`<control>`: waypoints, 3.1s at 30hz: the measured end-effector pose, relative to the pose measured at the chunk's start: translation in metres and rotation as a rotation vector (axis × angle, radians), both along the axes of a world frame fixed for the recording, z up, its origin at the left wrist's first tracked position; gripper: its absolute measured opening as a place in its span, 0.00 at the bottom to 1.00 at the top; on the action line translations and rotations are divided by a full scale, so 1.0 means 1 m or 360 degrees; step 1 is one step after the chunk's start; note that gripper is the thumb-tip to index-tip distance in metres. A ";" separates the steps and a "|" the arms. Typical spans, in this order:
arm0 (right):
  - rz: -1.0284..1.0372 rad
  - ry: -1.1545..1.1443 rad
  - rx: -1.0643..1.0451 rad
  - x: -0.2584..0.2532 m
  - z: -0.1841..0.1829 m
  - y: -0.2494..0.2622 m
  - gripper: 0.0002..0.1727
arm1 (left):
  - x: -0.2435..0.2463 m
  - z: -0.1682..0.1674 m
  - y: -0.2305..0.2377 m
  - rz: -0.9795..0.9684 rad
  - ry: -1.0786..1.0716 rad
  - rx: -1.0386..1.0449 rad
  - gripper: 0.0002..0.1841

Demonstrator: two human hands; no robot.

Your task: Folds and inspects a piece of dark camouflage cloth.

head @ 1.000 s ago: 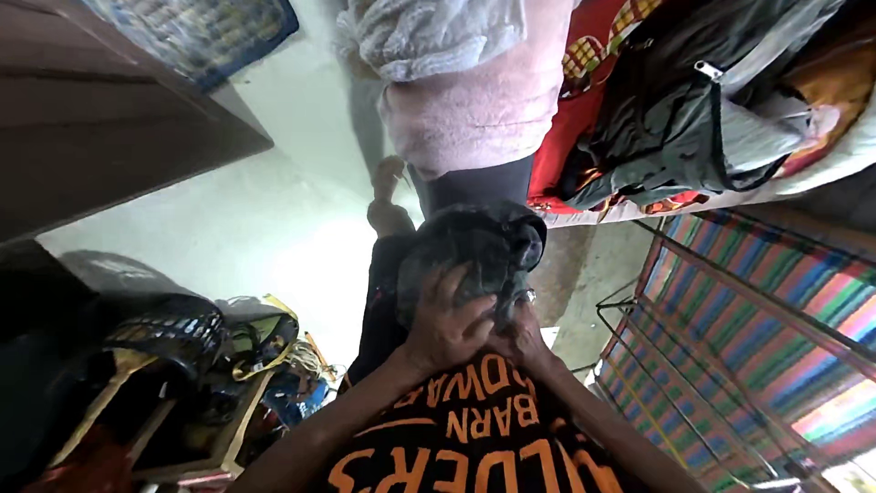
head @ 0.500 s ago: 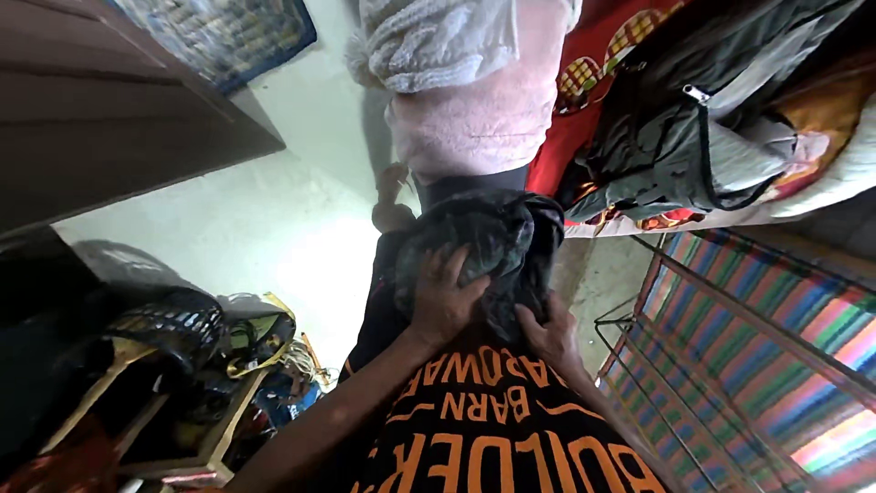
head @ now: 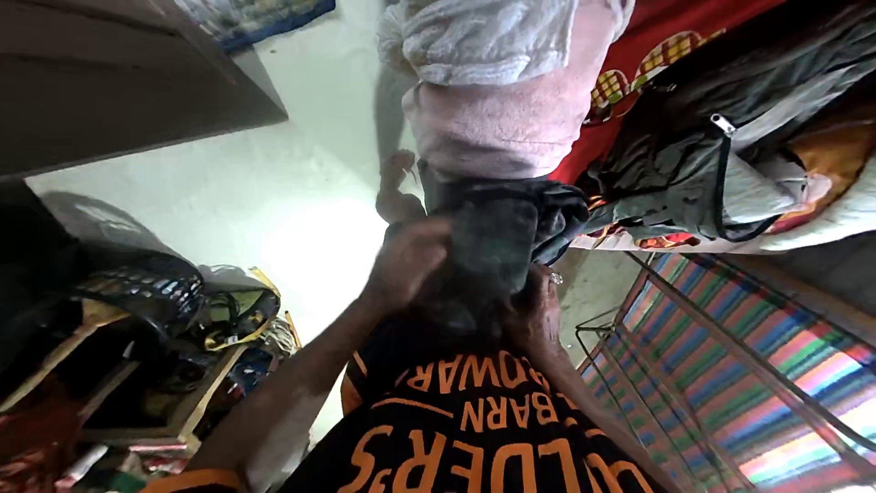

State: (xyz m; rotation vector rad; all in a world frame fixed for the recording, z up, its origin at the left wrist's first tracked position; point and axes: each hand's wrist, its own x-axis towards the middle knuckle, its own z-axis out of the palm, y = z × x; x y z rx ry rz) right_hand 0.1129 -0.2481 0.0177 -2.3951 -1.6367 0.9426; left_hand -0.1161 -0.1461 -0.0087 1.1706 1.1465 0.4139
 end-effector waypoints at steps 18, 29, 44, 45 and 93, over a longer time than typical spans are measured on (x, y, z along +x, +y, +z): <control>-0.0773 -0.0128 -0.0138 0.047 -0.004 0.017 0.39 | 0.043 0.027 0.024 0.0343 -0.0086 -0.0465 0.05; -0.0820 -0.0079 -0.0031 0.042 -0.005 0.004 0.34 | 0.061 0.002 0.018 0.0427 0.0329 0.0133 0.18; -0.0726 0.0613 0.0233 0.054 0.014 -0.012 0.35 | 0.102 -0.004 -0.009 0.0128 0.0228 0.0405 0.14; -0.0917 0.0697 0.0245 0.059 0.014 -0.009 0.28 | 0.094 -0.009 -0.009 0.0217 0.0184 0.0327 0.16; 0.0534 0.0677 0.0187 0.079 0.063 0.093 0.12 | 0.103 -0.003 -0.029 -0.0340 0.0458 0.0762 0.28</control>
